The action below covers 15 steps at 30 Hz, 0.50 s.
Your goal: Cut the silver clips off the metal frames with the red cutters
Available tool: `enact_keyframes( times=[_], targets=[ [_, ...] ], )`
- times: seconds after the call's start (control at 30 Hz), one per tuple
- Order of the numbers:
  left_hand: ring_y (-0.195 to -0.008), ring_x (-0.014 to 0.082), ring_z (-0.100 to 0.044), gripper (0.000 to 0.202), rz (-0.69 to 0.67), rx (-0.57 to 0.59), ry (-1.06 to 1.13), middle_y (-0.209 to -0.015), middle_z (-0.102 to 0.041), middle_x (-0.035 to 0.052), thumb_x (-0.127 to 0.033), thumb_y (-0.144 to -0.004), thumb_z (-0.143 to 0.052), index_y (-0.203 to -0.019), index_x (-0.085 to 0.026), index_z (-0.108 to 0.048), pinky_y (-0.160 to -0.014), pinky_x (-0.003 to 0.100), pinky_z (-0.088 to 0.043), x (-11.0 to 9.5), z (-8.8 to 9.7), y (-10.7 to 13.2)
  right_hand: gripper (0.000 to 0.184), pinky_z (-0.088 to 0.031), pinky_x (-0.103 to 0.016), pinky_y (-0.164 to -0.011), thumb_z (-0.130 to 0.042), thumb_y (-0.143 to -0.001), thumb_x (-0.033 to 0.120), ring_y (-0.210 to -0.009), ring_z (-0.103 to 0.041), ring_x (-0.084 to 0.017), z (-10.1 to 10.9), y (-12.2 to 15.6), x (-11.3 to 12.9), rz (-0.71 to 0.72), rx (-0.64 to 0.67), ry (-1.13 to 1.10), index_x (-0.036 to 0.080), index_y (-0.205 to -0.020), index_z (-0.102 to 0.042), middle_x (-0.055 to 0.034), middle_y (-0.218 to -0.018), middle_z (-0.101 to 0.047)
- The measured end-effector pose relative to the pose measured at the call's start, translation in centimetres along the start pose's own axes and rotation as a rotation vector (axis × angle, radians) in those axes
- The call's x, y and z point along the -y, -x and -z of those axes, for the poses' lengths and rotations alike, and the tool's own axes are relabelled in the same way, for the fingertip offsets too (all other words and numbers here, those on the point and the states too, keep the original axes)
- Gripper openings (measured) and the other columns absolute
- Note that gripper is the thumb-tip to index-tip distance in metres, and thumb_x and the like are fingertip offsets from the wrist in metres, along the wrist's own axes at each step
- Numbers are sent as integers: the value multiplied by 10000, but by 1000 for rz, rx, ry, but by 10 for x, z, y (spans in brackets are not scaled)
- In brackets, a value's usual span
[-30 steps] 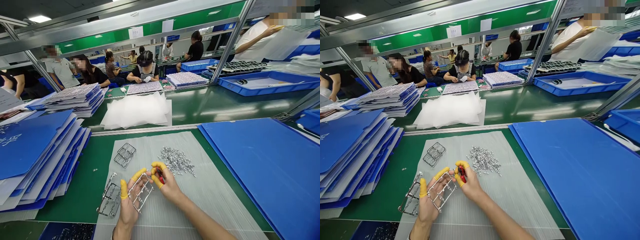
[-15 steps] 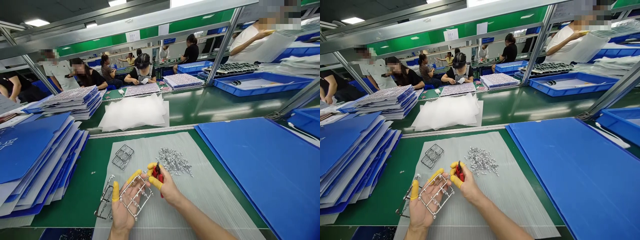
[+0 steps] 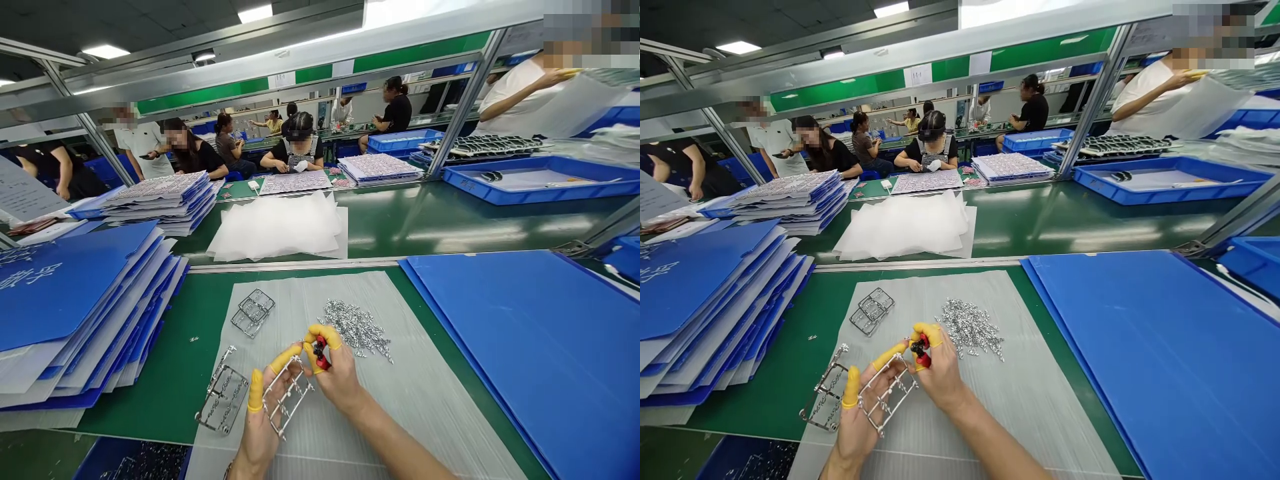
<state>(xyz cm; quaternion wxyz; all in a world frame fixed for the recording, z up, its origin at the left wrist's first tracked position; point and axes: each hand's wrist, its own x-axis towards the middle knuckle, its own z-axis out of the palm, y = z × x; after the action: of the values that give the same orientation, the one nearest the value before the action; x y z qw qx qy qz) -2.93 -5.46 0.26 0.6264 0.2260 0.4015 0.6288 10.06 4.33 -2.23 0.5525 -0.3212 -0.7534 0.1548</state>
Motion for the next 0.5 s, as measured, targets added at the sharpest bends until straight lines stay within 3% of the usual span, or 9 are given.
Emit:
enact_keyframes(
  times=[0.17,0.5],
  targets=[
    [-1259,299,-441,583,-7,30,8,-1206,-635,95,-599,-872,-348,-1200,-208,-628,-1138,454,-172,0,-2,-1,304,-480,-370,-755,-510,-860,178,-709,-566,-166,2,-3,0,75,-24,16,222,-1151,-434,-24,-828,-597],
    [-1270,308,-417,625,-42,17,-153,-1302,-564,82,-658,-830,-377,-1233,-235,-600,-1122,449,-218,-4,-9,2,207,-485,-287,-662,-499,-881,198,-729,-572,-149,1,4,-1,-134,17,-141,233,-1084,-478,-14,-834,-588]
  ],
)
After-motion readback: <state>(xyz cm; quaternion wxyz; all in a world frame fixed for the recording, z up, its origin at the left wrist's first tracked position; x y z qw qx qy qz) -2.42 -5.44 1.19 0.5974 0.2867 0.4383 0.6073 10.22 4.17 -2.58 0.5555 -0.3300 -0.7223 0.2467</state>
